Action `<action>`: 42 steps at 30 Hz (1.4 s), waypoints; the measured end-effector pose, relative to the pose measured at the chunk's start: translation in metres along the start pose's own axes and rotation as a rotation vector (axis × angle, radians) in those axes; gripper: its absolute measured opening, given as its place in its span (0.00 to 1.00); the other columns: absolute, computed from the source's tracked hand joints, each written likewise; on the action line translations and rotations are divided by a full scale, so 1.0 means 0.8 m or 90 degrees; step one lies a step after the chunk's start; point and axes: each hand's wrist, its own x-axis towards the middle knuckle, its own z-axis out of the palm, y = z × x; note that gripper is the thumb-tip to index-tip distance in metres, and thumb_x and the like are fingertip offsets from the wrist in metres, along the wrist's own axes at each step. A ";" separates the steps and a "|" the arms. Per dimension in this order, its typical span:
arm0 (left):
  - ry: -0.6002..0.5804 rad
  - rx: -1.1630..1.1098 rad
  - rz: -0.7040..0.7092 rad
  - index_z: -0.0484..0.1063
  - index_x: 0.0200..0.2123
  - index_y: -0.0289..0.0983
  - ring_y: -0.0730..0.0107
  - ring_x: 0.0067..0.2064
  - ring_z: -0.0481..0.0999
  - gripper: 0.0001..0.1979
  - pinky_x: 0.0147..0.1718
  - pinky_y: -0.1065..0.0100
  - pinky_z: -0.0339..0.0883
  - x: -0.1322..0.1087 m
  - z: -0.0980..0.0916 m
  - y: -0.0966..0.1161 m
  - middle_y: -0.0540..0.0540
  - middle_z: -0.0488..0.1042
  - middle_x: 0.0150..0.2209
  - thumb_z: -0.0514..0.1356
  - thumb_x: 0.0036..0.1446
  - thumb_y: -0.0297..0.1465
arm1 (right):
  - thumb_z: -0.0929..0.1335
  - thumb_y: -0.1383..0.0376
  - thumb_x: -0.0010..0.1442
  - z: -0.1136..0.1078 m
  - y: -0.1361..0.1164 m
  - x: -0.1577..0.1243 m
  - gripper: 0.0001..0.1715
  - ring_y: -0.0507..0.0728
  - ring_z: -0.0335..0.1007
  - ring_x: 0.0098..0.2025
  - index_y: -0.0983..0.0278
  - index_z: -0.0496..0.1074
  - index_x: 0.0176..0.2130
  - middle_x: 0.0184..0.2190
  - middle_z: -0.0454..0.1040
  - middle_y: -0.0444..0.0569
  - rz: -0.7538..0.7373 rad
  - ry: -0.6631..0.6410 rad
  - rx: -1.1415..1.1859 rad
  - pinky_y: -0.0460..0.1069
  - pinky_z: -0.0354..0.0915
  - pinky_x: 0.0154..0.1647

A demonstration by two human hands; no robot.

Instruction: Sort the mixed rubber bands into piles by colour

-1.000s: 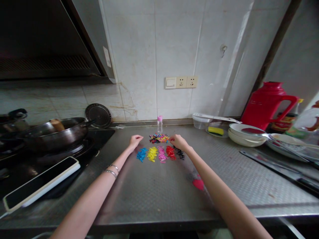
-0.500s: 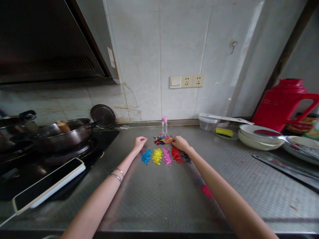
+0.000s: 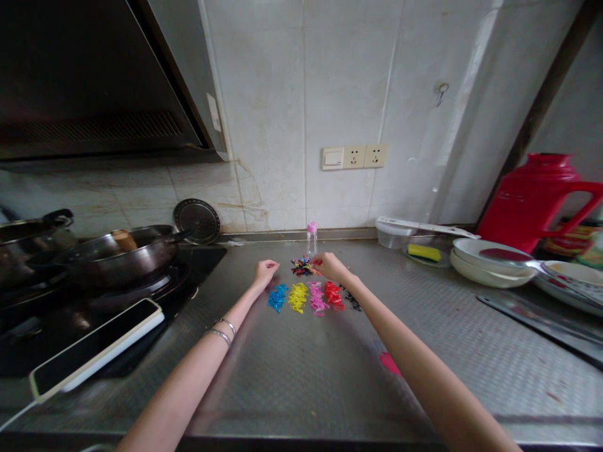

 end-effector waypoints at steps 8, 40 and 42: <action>-0.030 0.036 0.020 0.73 0.24 0.31 0.67 0.29 0.72 0.09 0.27 0.71 0.62 -0.002 -0.002 0.002 0.43 0.75 0.25 0.56 0.42 0.31 | 0.61 0.70 0.50 0.033 -0.091 0.002 0.17 0.52 0.70 0.34 0.62 0.74 0.38 0.35 0.75 0.48 -0.186 -0.080 -0.014 0.42 0.60 0.35; -0.092 0.250 0.178 0.74 0.26 0.35 0.71 0.31 0.68 0.08 0.34 0.70 0.60 -0.023 0.000 0.038 0.45 0.71 0.28 0.55 0.46 0.30 | 0.61 0.65 0.50 -0.028 0.090 -0.075 0.16 0.54 0.69 0.39 0.63 0.73 0.36 0.36 0.74 0.49 0.113 0.113 -0.004 0.44 0.60 0.41; -0.115 0.273 0.194 0.74 0.27 0.35 0.71 0.32 0.68 0.09 0.35 0.70 0.60 -0.024 0.002 0.044 0.46 0.71 0.29 0.55 0.47 0.31 | 0.61 0.65 0.50 -0.031 0.090 -0.077 0.16 0.54 0.68 0.39 0.63 0.73 0.36 0.36 0.74 0.49 0.124 0.115 -0.011 0.44 0.60 0.41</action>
